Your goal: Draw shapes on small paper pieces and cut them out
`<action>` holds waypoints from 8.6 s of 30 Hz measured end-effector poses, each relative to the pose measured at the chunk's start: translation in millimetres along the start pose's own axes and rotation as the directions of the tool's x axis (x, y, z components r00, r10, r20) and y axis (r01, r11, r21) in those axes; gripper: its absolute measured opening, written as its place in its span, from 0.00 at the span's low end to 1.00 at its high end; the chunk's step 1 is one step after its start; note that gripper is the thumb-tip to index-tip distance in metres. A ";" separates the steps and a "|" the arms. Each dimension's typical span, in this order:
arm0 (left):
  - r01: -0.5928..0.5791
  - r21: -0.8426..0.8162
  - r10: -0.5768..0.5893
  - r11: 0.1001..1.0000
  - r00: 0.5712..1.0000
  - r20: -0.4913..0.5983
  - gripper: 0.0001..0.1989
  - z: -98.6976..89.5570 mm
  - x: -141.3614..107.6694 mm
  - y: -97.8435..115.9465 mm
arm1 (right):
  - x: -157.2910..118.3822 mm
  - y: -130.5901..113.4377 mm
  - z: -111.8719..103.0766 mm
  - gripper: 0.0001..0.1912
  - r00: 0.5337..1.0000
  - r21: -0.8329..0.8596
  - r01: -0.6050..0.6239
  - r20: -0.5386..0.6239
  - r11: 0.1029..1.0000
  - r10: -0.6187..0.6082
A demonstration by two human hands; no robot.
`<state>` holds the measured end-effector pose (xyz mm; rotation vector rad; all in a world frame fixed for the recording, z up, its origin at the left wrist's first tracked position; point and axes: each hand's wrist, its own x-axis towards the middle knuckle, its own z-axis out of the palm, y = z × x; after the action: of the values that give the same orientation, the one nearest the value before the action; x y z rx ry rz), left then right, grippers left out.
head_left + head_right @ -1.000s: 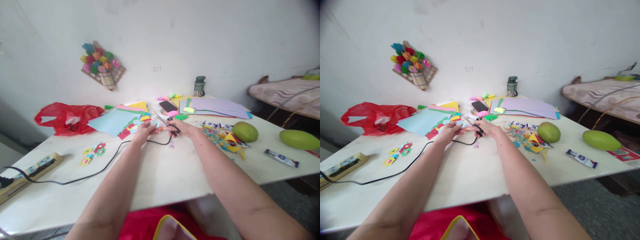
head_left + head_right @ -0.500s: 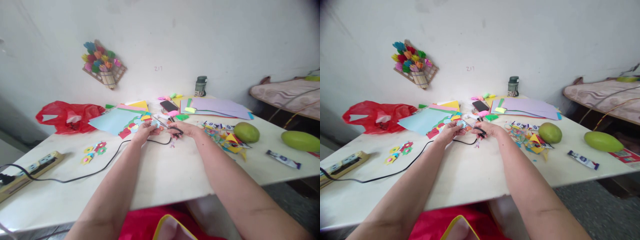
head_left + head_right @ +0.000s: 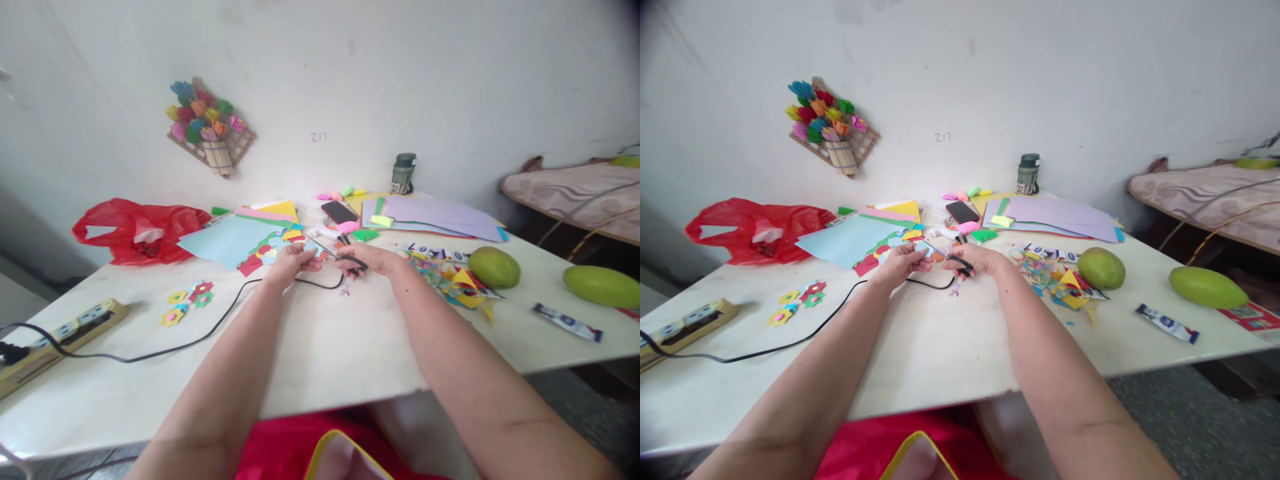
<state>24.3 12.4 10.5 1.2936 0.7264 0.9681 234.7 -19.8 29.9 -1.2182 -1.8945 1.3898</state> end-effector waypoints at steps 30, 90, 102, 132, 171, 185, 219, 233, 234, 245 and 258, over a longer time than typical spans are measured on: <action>0.000 0.020 0.000 1.000 1.000 0.009 0.13 -0.5 -1.2 1.1 | -2.1 -2.8 0.8 0.13 1.000 -0.144 0.028 0.005 0.989 -0.027; 0.046 -0.025 -0.042 0.999 0.991 0.129 0.10 -9.2 2.9 -5.8 | 5.6 8.5 -0.1 0.14 0.999 -0.126 0.039 -0.019 0.991 -0.042; 0.090 -0.064 -0.083 0.994 0.991 0.107 0.08 -1.6 0.3 -1.7 | 5.4 4.1 1.7 0.06 1.000 0.037 0.017 -0.017 0.999 -0.016; 0.061 -0.005 -0.060 0.998 0.994 0.096 0.12 -4.3 -2.2 1.1 | 0.0 0.3 2.3 0.08 0.999 -0.005 0.035 0.024 0.999 -0.035; 0.077 -0.021 -0.075 0.997 0.992 0.105 0.10 -2.1 -1.3 1.4 | 0.0 -2.1 2.4 0.09 0.995 0.185 -0.007 0.102 0.983 -0.013; 0.048 -0.012 -0.046 0.999 0.992 0.118 0.12 -4.6 -3.2 2.0 | 6.4 -3.4 3.4 0.19 0.983 -0.285 0.131 -0.089 0.949 -0.162; 0.019 -0.063 -0.008 0.998 0.986 0.167 0.11 -4.4 1.4 -2.1 | -1.0 -10.7 7.3 0.15 0.994 -0.100 0.076 -0.072 0.992 -0.084; -0.003 -0.015 0.005 1.000 0.992 0.130 0.12 -7.0 3.1 -2.1 | 0.3 -8.7 6.9 0.11 0.996 -0.041 0.067 -0.052 0.997 -0.069; -0.003 -0.023 0.006 1.000 0.992 0.125 0.12 -6.5 2.9 -2.0 | 0.6 -8.3 6.9 0.11 0.996 -0.038 0.071 -0.050 0.997 -0.073; 0.016 -0.020 -0.012 1.000 0.988 0.155 0.13 -5.8 -0.2 1.0 | -2.3 -10.0 6.1 0.09 0.999 -0.007 0.049 -0.019 0.999 -0.049; 0.036 -0.023 -0.033 0.999 0.990 0.141 0.13 -5.1 -1.1 1.1 | -2.8 -11.3 6.7 0.11 0.999 -0.003 0.039 -0.026 0.999 -0.039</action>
<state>19.1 13.7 10.7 1.3085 0.6239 0.8467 226.6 -26.4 38.3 -1.1889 -1.8926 1.3451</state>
